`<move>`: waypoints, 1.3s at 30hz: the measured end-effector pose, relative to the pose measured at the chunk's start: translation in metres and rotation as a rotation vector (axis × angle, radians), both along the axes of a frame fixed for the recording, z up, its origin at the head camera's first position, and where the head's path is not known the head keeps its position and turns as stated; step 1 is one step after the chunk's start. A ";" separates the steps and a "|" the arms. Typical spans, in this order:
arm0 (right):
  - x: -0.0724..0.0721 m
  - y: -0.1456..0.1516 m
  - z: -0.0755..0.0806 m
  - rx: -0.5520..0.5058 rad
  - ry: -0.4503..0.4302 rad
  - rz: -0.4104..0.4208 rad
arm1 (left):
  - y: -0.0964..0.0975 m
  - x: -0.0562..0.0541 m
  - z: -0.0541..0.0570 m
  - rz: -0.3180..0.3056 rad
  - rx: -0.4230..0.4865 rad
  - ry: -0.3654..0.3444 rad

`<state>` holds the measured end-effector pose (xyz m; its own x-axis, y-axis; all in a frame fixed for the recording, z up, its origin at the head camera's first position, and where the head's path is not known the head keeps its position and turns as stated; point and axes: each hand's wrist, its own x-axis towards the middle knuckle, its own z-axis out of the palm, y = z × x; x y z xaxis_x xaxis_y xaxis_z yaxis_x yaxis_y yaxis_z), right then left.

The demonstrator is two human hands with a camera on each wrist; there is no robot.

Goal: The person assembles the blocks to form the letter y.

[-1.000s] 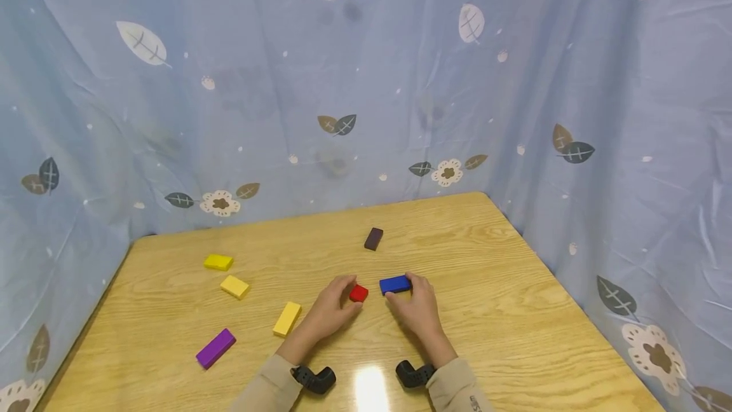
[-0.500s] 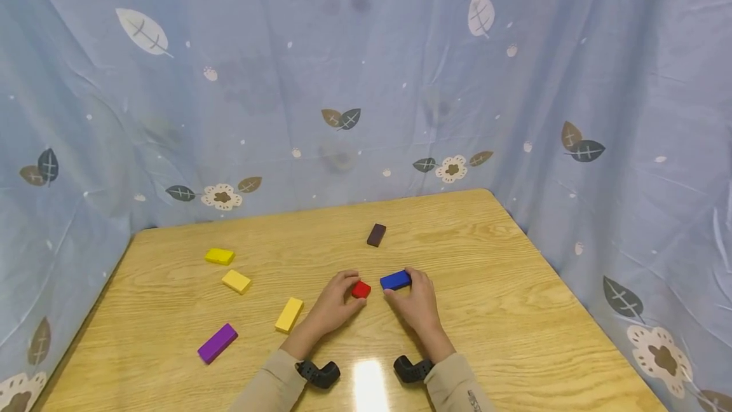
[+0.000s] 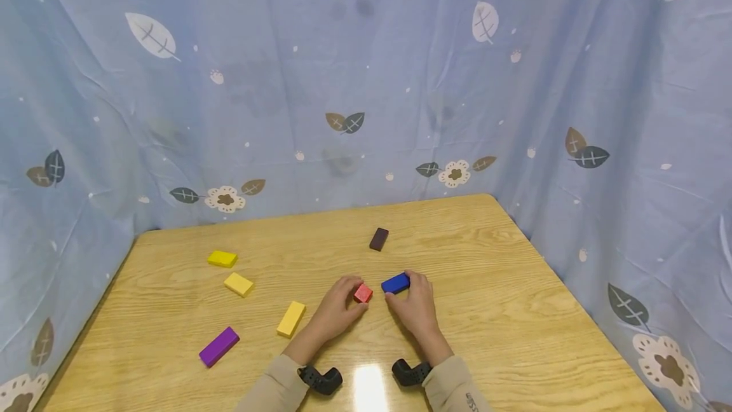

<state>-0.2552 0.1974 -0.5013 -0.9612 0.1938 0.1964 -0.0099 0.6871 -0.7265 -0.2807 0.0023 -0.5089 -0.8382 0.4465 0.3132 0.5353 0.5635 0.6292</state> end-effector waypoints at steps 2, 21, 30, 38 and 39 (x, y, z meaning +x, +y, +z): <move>0.000 0.000 0.001 0.003 0.009 0.005 | 0.000 0.000 0.001 -0.001 0.009 0.003; -0.003 0.000 0.003 -0.037 0.033 0.017 | -0.002 -0.004 0.003 0.021 0.139 -0.034; -0.003 0.000 0.000 -0.048 0.058 0.027 | -0.003 -0.005 0.001 0.033 0.190 -0.056; -0.002 -0.001 0.000 -0.063 0.131 0.048 | -0.002 -0.003 -0.001 0.065 0.220 -0.067; -0.002 -0.001 0.001 -0.065 0.136 0.052 | -0.002 -0.003 -0.001 0.065 0.225 -0.071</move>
